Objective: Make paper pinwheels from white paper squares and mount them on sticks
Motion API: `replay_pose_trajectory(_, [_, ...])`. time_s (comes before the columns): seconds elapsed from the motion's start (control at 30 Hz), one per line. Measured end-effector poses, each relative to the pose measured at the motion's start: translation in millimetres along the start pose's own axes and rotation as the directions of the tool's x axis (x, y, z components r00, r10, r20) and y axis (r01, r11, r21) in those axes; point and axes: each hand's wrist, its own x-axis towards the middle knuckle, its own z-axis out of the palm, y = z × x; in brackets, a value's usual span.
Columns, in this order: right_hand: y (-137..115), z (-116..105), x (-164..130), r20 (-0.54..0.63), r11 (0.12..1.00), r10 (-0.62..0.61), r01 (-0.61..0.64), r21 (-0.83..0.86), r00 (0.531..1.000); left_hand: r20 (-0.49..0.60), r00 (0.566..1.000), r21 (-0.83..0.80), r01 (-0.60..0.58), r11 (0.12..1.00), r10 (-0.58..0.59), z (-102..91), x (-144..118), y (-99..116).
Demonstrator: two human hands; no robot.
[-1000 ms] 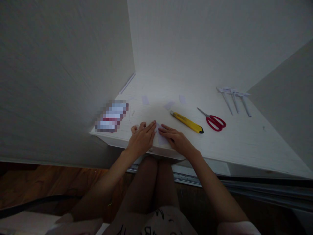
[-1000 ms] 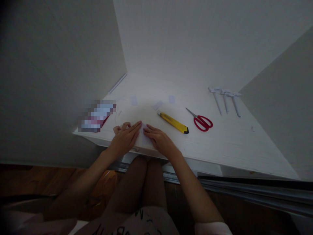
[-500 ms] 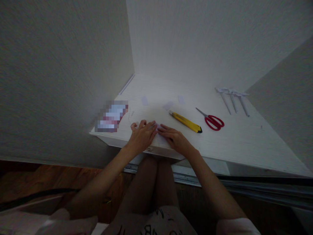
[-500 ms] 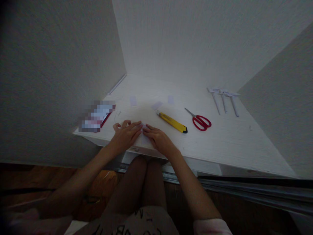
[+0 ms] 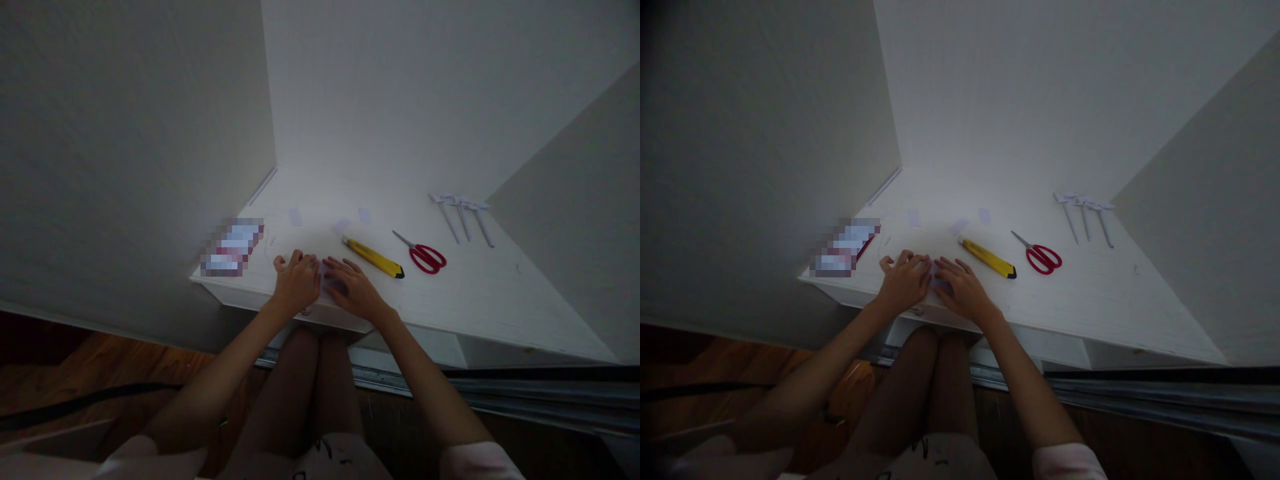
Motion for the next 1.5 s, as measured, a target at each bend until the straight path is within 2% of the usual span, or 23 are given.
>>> replay_pose_trajectory(0.17, [-14.0, 3.7, 12.1, 0.031, 0.987, 0.059, -0.054, -0.154, 0.998, 0.032, 0.999, 0.017, -0.020, 1.000, 0.020, -4.2, -0.7, 0.9])
replay_pose_trajectory(0.33, [-19.0, 2.4, 14.5, 0.074, 0.972, 0.049, -0.031, -0.232, 0.996, 0.064, 0.997, 0.058, -0.037, 0.998, 0.033, -7.3, -0.5, 2.0])
replay_pose_trajectory(0.47, [-16.6, -6.9, -1.3, 0.069, 0.970, 0.054, -0.036, -0.240, 0.996, 0.065, 0.997, 0.089, -0.057, 0.994, 0.051, -8.5, 1.6, 3.7])
replay_pose_trajectory(0.73, [-11.6, -29.1, -46.1, 0.091, 0.955, 0.177, -0.149, -0.255, 0.980, 0.094, 0.994, 0.110, -0.071, 0.991, 0.061, -10.1, 2.2, 3.4])
replay_pose_trajectory(0.83, [-13.0, -38.3, -49.3, 0.102, 0.950, 0.189, -0.155, -0.273, 0.977, 0.115, 0.990, 0.119, -0.098, 0.988, 0.085, -11.1, 2.3, 2.5])
replay_pose_trajectory(0.9, [-14.8, -41.2, -43.9, 0.062, 0.945, 0.191, -0.167, -0.281, 0.980, 0.131, 0.986, 0.125, -0.118, 0.985, 0.102, -11.9, 2.4, 2.4])
replay_pose_trajectory(1.03, [-17.7, -28.8, -26.3, -0.069, 0.951, 0.164, -0.176, -0.254, 0.984, 0.147, 0.985, 0.136, -0.116, 0.984, 0.095, -13.0, 2.2, 3.8])
replay_pose_trajectory(1.2, [-13.7, 2.0, -18.0, -0.009, 0.964, 0.157, -0.155, -0.216, 0.988, 0.116, 0.988, 0.128, -0.113, 0.985, 0.098, -7.2, -0.4, 5.9])
replay_pose_trajectory(1.27, [-10.8, 7.5, -19.1, -0.016, 0.967, 0.170, -0.170, -0.192, 0.985, 0.116, 0.980, 0.088, -0.169, 0.982, 0.159, -2.4, -1.7, 7.1])
replay_pose_trajectory(1.4, [-7.3, 6.8, -22.0, -0.016, 0.975, 0.147, -0.148, -0.163, 0.989, 0.159, 0.931, -0.024, -0.331, 0.943, 0.330, 5.8, -4.6, 10.9])
replay_pose_trajectory(1.5, [-6.9, 3.3, -23.3, 0.002, 0.978, 0.137, -0.135, -0.161, 0.991, 0.162, 0.922, -0.015, -0.354, 0.935, 0.352, 8.3, -5.5, 10.2])
